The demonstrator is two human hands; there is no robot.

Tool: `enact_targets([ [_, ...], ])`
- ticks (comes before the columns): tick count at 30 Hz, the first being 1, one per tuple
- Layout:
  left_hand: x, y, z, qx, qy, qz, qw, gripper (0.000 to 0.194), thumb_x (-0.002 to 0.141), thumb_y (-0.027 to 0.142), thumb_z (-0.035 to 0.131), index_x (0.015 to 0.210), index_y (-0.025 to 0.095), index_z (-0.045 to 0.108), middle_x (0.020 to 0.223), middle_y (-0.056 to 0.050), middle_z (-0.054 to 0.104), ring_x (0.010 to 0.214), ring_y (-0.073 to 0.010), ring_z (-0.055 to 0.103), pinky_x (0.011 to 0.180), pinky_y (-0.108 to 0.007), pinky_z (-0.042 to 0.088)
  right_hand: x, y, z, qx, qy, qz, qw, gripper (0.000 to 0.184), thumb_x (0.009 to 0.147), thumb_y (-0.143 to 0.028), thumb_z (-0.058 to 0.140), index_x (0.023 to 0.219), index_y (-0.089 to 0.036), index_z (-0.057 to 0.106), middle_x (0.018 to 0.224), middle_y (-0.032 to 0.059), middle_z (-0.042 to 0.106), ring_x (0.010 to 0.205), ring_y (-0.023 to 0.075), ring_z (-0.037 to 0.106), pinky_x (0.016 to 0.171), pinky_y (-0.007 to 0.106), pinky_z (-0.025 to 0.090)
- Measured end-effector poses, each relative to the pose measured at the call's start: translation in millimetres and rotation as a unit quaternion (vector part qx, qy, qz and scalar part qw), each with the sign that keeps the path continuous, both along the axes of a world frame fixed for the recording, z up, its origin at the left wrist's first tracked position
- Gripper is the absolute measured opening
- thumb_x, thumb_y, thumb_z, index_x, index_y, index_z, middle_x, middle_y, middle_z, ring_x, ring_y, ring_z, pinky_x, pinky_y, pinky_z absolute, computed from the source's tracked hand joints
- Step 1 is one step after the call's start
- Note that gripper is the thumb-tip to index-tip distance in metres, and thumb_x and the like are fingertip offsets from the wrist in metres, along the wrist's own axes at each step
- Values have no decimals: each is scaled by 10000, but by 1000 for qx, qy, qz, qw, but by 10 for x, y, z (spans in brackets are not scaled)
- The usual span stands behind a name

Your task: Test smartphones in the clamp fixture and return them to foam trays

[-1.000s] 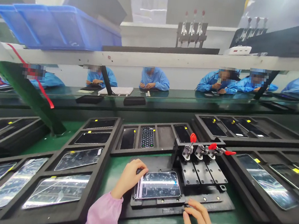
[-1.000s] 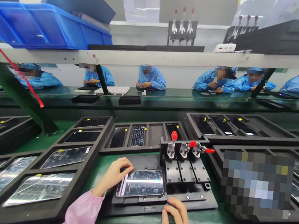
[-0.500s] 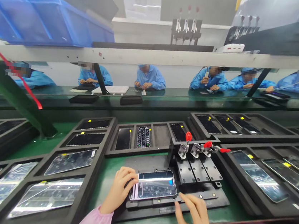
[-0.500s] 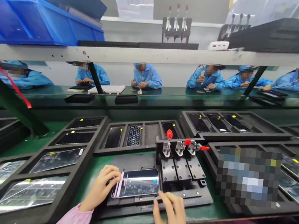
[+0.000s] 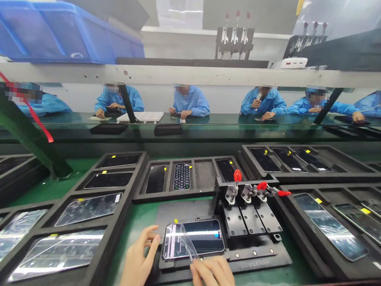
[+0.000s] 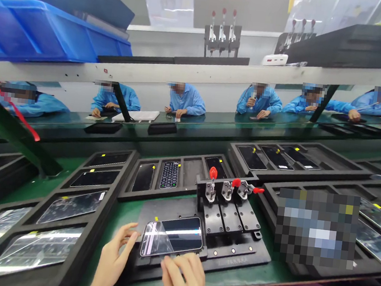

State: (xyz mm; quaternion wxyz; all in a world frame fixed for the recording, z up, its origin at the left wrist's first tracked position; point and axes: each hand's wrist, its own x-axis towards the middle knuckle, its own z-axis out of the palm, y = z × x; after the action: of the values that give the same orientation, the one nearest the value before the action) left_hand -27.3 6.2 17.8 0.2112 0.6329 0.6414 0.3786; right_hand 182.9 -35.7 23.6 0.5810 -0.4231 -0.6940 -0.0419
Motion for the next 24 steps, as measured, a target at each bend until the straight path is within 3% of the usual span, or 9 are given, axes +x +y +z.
enact_targets([
  [7,1,-22,-63,82,60,-50,994,251,850,298,457,1068,197,529,891,-37,699,797,-178,672,753,-306,540,-60,-25,30,27,50,-39,998,308,692,-85,665,977,-188,610,630,-6,623,550,105,487,530,259,404],
  [14,-83,-47,-239,106,80,-79,988,269,827,221,501,1094,217,532,1030,-44,673,926,-183,653,827,-321,537,13,-47,-5,37,41,-46,997,345,651,-55,692,958,-187,609,636,-9,626,578,109,473,550,262,407],
  [18,75,12,-271,90,42,-102,990,242,845,213,484,1082,226,531,1019,-33,676,911,-164,656,819,-308,545,42,-44,-20,29,35,-55,997,343,646,-44,694,949,-181,615,642,-6,626,595,110,479,570,264,413],
  [24,301,102,-188,56,23,-160,985,323,859,194,448,1176,247,474,1065,-38,649,999,-169,616,877,-345,517,125,-44,38,31,23,-79,996,285,662,-61,689,912,-184,624,647,-6,625,603,107,484,579,259,414],
])
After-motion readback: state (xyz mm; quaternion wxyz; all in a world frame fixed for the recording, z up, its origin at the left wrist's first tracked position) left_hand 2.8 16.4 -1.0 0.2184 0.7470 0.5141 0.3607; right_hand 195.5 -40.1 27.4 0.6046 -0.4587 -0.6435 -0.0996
